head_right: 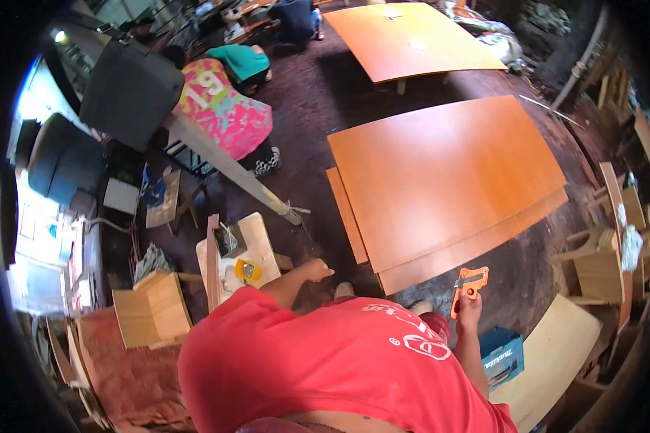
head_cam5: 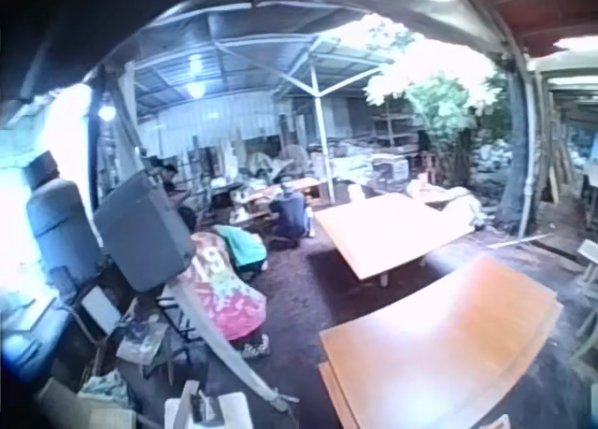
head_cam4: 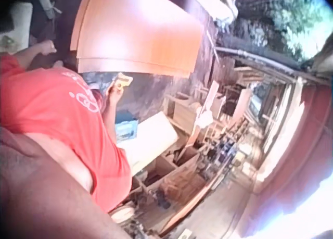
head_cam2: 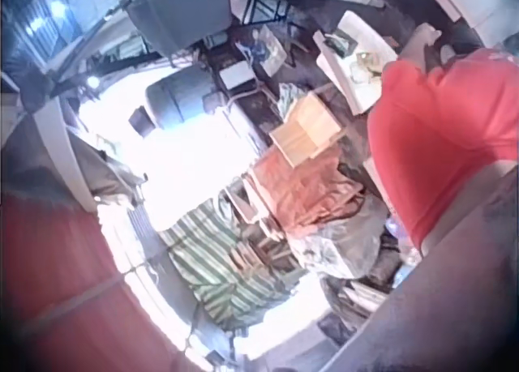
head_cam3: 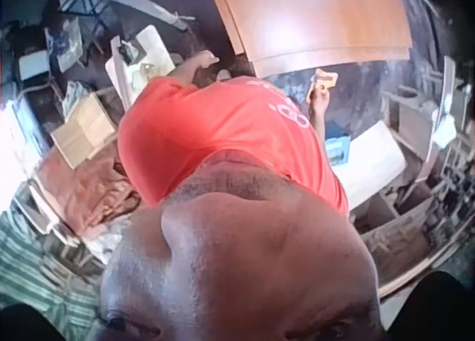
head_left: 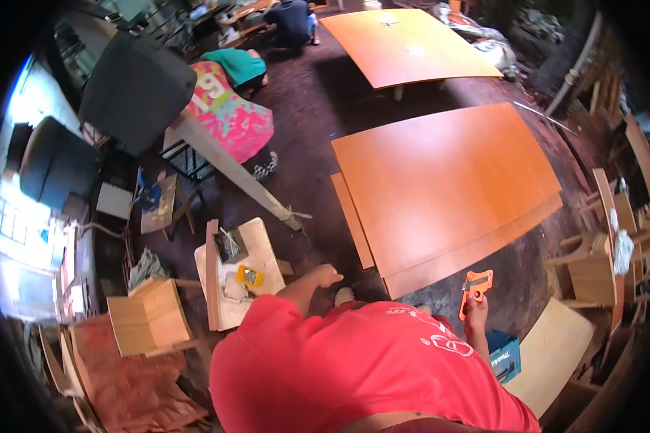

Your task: The person applies adhesive and edge banding to the side of a wooden panel, trims the excess using a manual edge trimmer, and wipes down the finished edge with a cloth.

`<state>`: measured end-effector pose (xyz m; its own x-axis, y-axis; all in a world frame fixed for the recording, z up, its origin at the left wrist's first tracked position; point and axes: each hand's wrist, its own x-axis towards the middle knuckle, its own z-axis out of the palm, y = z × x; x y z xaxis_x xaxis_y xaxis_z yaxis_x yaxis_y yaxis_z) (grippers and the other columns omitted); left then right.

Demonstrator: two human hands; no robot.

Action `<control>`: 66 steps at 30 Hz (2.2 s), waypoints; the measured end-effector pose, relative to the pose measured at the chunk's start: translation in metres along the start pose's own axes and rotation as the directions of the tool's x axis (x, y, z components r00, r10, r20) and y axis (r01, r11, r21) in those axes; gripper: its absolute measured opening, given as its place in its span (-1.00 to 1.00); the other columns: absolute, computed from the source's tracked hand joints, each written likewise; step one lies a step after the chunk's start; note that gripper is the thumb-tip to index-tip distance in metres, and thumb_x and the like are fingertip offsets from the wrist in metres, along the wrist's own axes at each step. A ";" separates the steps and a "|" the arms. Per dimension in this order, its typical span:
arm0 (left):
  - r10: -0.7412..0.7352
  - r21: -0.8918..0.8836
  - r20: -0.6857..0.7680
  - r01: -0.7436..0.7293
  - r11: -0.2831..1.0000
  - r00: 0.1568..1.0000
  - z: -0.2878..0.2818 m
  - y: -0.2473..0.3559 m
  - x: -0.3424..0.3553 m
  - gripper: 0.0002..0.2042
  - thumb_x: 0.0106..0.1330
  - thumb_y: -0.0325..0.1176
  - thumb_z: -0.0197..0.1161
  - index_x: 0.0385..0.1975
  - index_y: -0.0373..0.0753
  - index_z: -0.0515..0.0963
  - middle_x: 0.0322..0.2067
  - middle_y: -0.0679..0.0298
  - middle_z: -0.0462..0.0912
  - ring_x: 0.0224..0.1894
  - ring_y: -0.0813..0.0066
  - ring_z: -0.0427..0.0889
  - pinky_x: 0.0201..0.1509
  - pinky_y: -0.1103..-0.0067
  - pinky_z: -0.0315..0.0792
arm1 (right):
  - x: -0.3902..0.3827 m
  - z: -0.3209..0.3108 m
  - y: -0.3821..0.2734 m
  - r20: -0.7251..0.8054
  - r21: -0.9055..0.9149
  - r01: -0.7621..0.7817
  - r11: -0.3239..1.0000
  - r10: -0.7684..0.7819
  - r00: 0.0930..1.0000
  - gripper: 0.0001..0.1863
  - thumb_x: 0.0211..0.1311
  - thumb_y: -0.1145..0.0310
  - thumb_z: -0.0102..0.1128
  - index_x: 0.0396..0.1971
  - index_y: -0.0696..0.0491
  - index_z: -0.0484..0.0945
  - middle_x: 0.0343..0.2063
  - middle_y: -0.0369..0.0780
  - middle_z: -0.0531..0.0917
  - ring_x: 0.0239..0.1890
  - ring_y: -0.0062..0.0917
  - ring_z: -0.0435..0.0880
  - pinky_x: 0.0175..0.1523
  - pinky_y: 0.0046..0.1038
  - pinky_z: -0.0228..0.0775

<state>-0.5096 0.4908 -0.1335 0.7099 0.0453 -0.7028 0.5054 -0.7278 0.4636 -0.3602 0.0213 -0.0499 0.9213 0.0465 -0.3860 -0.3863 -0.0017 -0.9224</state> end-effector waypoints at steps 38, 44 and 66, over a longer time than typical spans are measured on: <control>-0.171 -0.203 -0.317 0.109 0.973 0.933 0.142 0.235 0.086 -0.69 0.29 -0.11 0.05 -0.40 -0.23 0.60 -0.39 0.07 0.64 -0.28 0.09 0.61 -0.20 0.30 0.44 | 0.226 -0.229 -0.110 0.324 -0.235 0.012 0.972 0.067 0.944 -0.82 0.23 0.46 0.13 -0.25 -0.03 0.33 -0.63 -0.40 0.44 -0.71 -0.73 0.33 -0.65 -0.62 0.12; -0.181 -0.255 -0.398 0.082 0.964 0.899 0.155 0.272 0.085 -0.67 0.33 -0.12 -0.01 -0.40 -0.26 0.57 -0.48 0.06 0.62 -0.35 0.09 0.59 -0.21 0.29 0.41 | 0.303 -0.206 -0.129 0.540 -0.225 0.045 0.973 0.086 0.837 -0.80 0.24 0.44 0.11 -0.22 -0.05 0.28 -0.70 -0.41 0.36 -0.79 -0.75 0.23 -0.71 -0.65 -0.02; -0.425 -0.516 -0.362 0.201 0.833 0.830 0.191 0.523 0.150 -0.59 0.28 -0.04 0.07 -0.61 -0.24 0.63 -0.58 0.01 0.60 -0.45 0.15 0.60 -0.28 0.36 0.43 | 0.511 -0.244 -0.160 0.675 -0.356 0.014 0.934 0.247 0.695 -0.73 0.19 0.36 0.20 -0.21 0.00 0.30 -0.66 -0.31 0.46 -0.68 -0.66 0.44 -0.59 -0.62 0.30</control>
<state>-0.2324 -0.0137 -0.0989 0.5521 0.5940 -0.5852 0.8167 -0.2437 0.5232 0.1827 -0.1981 -0.1037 0.5158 0.7061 -0.4851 -0.3328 -0.3566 -0.8730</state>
